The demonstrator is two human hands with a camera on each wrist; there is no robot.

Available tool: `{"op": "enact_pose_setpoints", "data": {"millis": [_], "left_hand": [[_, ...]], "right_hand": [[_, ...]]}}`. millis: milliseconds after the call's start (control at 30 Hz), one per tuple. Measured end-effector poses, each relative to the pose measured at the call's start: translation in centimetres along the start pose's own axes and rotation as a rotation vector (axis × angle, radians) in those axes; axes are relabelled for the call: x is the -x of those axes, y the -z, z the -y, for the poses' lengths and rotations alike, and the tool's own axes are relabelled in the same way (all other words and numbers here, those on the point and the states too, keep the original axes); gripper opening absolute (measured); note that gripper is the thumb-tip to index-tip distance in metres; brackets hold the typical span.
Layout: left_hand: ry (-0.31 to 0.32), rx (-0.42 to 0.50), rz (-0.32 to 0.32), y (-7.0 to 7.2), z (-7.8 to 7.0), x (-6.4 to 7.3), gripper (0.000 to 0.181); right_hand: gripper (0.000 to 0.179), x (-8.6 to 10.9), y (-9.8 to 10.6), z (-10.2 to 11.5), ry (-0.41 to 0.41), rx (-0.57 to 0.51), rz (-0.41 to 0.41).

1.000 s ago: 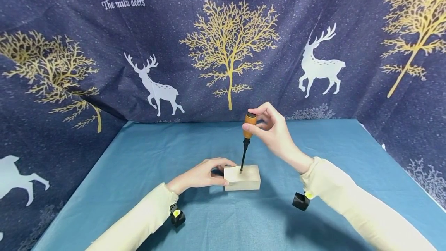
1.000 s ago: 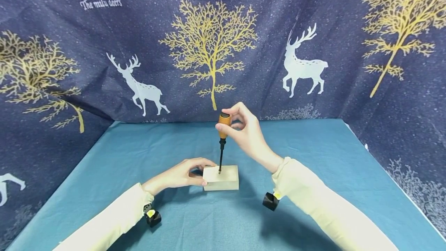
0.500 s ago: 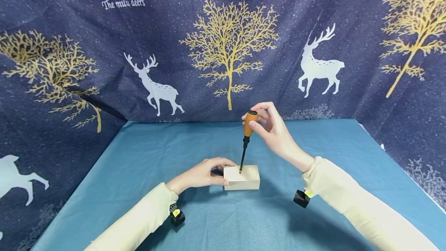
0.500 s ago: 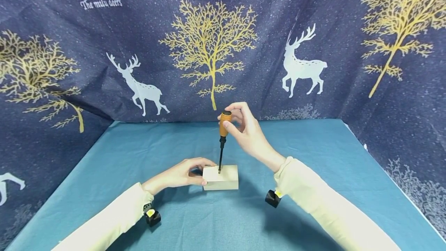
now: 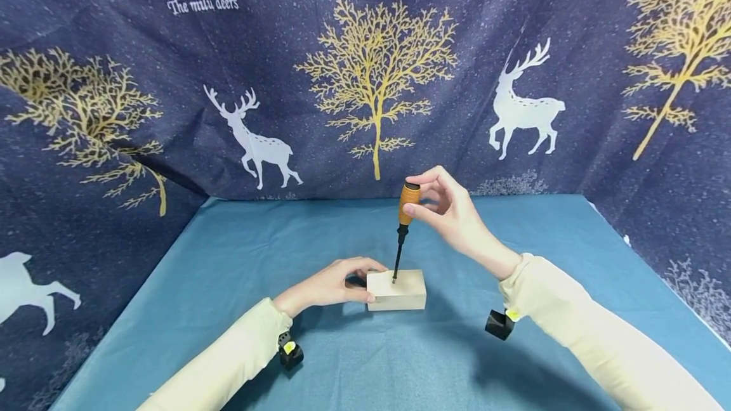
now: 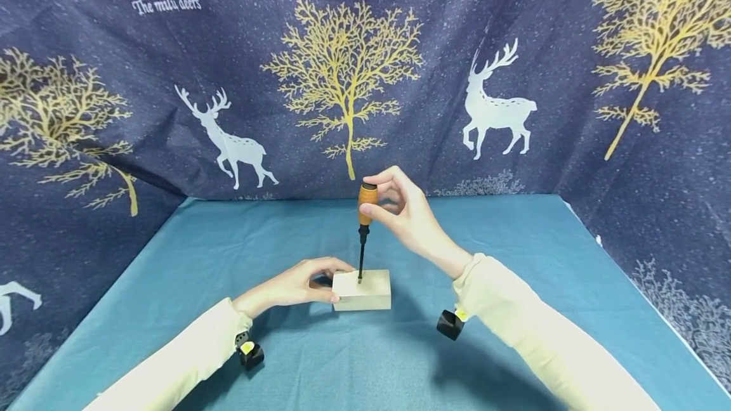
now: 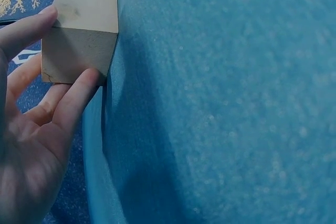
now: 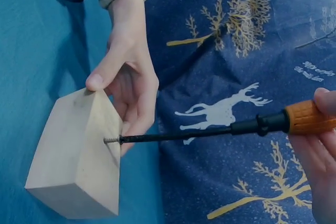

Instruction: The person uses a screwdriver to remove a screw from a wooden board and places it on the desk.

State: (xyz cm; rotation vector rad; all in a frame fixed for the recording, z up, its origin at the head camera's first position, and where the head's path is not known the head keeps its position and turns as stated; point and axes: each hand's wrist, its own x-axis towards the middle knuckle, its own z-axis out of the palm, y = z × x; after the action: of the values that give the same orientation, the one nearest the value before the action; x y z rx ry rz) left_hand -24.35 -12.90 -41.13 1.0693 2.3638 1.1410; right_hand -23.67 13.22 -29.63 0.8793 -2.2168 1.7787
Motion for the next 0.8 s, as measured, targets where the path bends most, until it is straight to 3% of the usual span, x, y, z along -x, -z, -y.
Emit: {"op": "enact_pose_setpoints", "data": {"millis": [233,533,800], "left_hand": [[0.012,0.014,0.003,0.0,0.2,-0.1,0.05],[0.015,0.019,0.0,-0.2,0.4,0.0,0.05],[0.014,0.03,0.005,-0.1,0.4,0.0,0.051]], "right_hand": [[0.039,0.2,-0.2,-0.5,0.078,-0.118,0.139],[0.047,-0.3,-1.4,-0.6,0.029,0.096,-0.062],[0.038,-0.3,-1.1,0.1,0.011,0.039,-0.029]]}}
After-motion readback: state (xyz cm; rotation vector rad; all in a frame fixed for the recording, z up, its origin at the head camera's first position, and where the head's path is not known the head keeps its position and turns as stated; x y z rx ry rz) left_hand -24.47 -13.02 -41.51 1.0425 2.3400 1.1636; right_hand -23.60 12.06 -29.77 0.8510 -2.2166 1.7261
